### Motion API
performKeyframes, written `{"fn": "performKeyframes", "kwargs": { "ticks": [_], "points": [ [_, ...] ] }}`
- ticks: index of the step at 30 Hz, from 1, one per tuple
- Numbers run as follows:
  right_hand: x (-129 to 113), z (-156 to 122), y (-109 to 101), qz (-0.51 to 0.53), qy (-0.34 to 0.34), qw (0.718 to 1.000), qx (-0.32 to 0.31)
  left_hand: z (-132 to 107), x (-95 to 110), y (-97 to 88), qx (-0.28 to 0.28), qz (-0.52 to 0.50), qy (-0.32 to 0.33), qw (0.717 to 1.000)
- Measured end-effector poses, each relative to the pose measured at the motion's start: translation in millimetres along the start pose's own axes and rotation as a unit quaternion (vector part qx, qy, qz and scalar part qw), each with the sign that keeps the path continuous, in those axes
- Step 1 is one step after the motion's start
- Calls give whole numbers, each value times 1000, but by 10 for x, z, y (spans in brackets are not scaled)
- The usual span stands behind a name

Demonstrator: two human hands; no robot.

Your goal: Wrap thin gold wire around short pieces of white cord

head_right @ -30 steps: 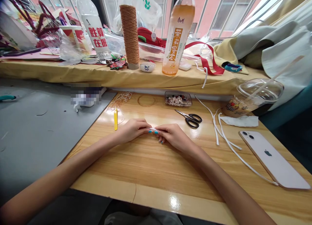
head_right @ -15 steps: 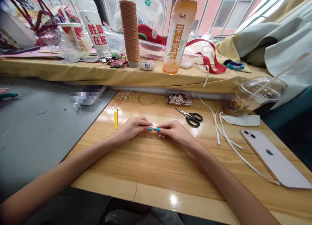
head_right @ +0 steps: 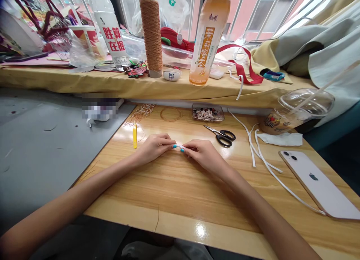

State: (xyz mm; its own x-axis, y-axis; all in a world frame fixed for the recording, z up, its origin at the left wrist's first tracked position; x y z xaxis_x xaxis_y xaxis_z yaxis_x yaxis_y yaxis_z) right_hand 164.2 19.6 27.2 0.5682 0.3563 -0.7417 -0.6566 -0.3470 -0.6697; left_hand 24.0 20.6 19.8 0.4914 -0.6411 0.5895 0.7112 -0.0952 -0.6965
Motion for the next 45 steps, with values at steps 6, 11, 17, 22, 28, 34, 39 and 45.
{"fn": "performKeyframes", "kwargs": {
  "ticks": [6,11,17,22,28,34,39,45],
  "points": [
    [-63,-18,-1,-100,-62,993,32,-6,11,6,5,-4,2,1000],
    [46,11,31,62,30,997,-45,-22,39,8,32,15,53,998],
    [93,-3,123,176,76,979,-76,-75,123,30,29,123,124,984],
    [117,-16,137,201,102,972,-69,-97,183,7,4,225,168,960],
    [137,-18,161,284,159,941,-95,-120,235,-13,-43,379,287,879],
    [128,-6,212,268,146,945,-115,-142,209,-56,-67,410,302,858],
    [-41,-36,90,32,-11,999,9,-102,130,-62,-52,346,244,905],
    [-137,-131,110,-216,-174,957,88,-32,86,11,-29,197,137,970]
  ]
}}
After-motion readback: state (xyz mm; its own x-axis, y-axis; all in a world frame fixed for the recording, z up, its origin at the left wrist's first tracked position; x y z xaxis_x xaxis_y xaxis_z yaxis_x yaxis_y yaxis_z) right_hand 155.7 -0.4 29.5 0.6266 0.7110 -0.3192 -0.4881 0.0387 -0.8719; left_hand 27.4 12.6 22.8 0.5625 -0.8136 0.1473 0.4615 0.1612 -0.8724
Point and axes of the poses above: each hand's wrist, its own z-axis towards the middle knuckle, its own y-axis out of the palm, x = y × z, the point moved 5 cm from there along z, towards the middle knuckle
